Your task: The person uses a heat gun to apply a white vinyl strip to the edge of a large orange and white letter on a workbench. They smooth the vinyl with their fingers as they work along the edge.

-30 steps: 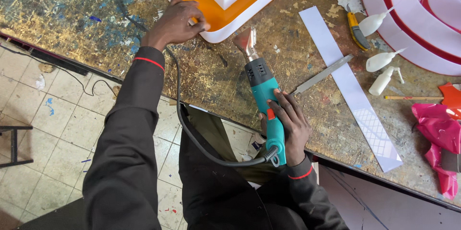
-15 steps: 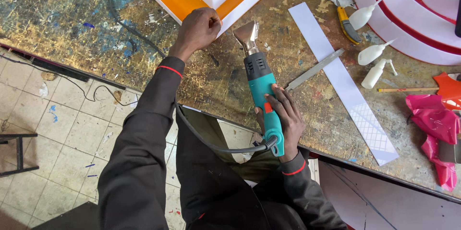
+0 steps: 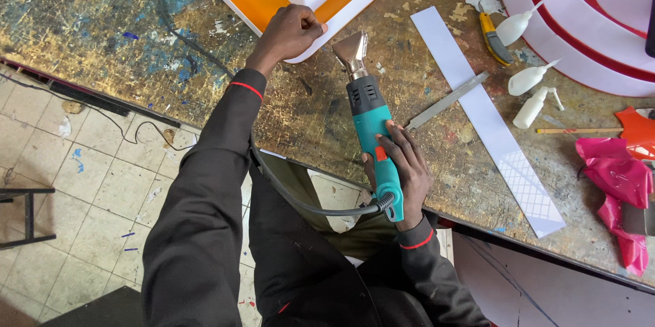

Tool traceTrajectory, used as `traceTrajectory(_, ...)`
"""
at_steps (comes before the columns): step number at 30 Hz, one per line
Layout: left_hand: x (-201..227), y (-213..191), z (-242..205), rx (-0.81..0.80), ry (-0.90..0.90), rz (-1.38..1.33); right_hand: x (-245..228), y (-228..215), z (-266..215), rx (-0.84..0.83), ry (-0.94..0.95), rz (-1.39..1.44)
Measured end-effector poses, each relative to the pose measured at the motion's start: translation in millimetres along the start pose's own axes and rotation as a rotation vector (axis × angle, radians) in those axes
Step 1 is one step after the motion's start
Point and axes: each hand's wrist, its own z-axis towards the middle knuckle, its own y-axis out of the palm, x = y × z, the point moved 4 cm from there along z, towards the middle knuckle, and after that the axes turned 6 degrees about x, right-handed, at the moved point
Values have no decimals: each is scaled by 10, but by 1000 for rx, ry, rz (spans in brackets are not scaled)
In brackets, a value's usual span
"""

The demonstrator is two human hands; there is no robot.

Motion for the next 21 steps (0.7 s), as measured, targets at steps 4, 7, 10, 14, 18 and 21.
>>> traceTrajectory(4, 51, 18, 103, -6, -46, -36, 5, -16, 7, 15, -11, 31)
traceTrajectory(7, 148, -122, 58, -37, -106, -95, 11, -4, -20, 14, -18, 17)
traceTrajectory(10, -18, -311, -86, 290, -70, -211, 3, 7, -35, -38, -13, 29)
traceTrajectory(14, 203, -643, -689, 626, 177, -248, 23, 23, -41, -44, -45, -27)
traceTrajectory(18, -195, -625, -1147, 670, 74, -252, 168, 19, 68, -83, -74, -22)
traceTrajectory(21, -692, -501, -1326, 578, -45, -206, 119, -91, 314, -112, -163, -94)
